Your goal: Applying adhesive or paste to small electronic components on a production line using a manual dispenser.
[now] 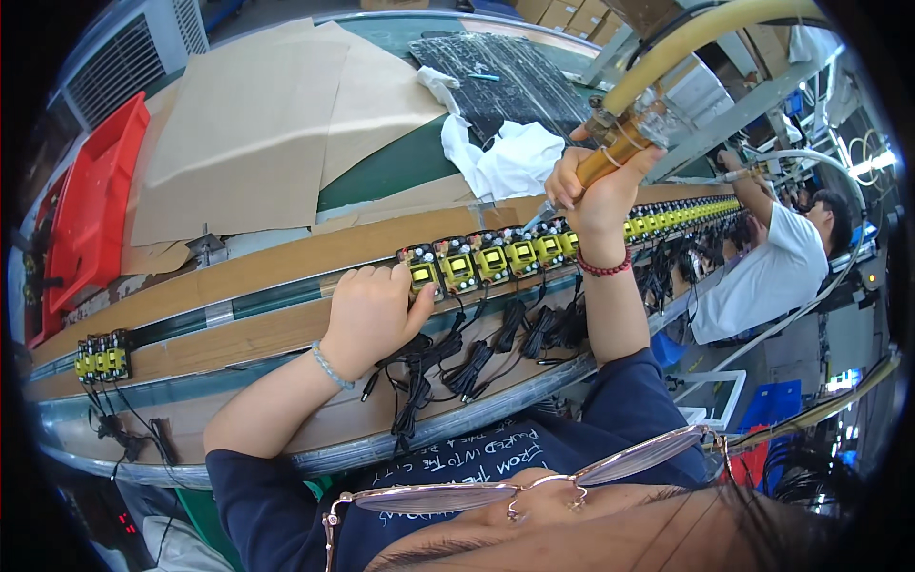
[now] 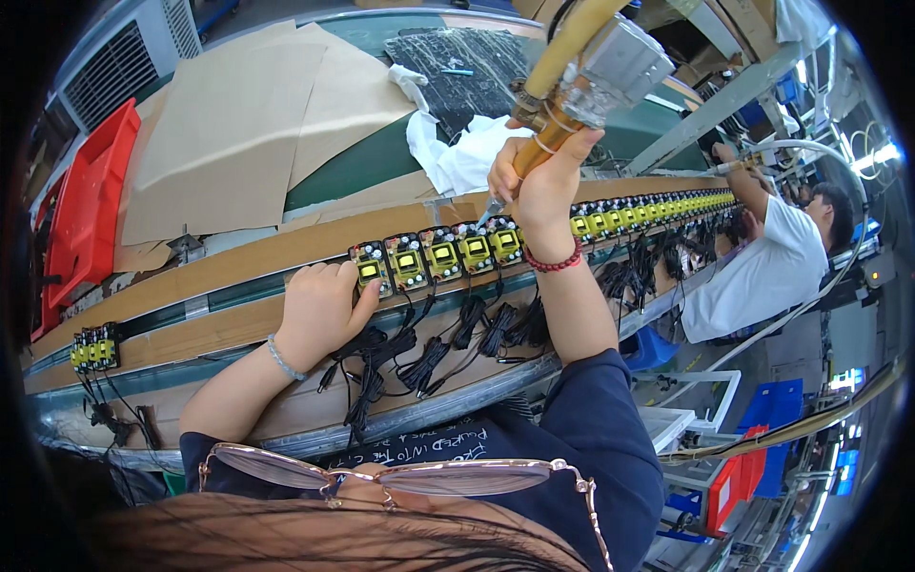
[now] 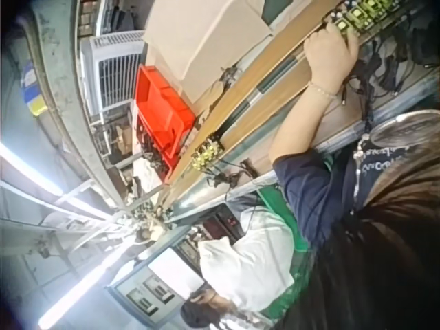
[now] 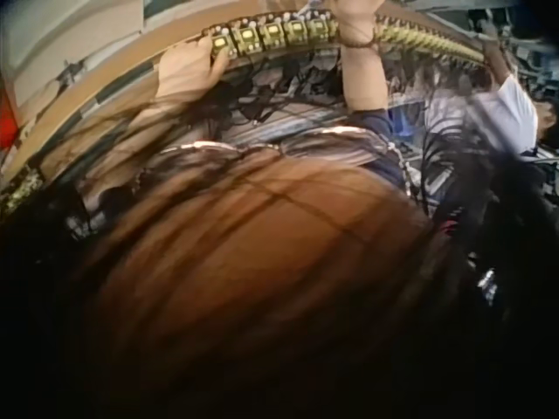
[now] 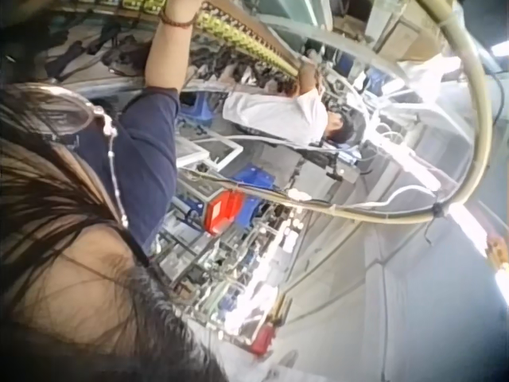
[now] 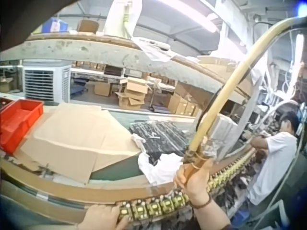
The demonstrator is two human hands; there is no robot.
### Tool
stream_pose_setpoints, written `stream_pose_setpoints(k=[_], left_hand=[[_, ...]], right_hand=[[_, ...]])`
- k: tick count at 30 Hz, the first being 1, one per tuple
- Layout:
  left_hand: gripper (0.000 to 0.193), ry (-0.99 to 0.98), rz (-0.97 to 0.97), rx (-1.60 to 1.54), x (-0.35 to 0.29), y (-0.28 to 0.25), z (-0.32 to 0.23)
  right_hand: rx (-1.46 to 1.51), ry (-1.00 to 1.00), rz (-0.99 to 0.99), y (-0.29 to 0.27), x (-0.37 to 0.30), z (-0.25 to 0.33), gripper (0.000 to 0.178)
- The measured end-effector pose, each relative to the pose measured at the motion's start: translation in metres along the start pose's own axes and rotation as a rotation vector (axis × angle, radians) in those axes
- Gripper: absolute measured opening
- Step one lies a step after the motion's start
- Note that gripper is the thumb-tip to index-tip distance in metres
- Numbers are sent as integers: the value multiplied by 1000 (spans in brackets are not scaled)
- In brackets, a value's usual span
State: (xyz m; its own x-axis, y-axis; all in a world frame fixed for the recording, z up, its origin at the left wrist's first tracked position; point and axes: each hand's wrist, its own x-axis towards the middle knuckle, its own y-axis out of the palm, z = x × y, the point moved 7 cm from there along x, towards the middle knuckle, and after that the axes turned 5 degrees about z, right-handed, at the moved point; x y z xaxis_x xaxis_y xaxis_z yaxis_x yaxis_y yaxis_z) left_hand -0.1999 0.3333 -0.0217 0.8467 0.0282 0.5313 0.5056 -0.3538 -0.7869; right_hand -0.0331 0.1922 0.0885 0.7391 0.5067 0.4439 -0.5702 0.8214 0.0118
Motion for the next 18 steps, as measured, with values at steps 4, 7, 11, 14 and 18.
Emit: stream_pose_setpoints(k=[4, 7, 11, 14, 18], left_hand=[[28, 20, 2, -24, 1, -2, -2], [29, 25, 10, -6, 1, -3, -3], [30, 29, 6, 6, 2, -5, -6], [29, 29, 42, 34, 4, -5, -10], [32, 32, 29, 74, 3, -3, -10]], right_hand=[[21, 26, 22, 0, -2, -4, 92], [63, -19, 17, 1, -2, -6, 84], [55, -71, 34, 0, -3, -3, 79], [66, -104, 26, -5, -2, -3, 78], [-66, -85, 30, -4, -4, -1, 79]])
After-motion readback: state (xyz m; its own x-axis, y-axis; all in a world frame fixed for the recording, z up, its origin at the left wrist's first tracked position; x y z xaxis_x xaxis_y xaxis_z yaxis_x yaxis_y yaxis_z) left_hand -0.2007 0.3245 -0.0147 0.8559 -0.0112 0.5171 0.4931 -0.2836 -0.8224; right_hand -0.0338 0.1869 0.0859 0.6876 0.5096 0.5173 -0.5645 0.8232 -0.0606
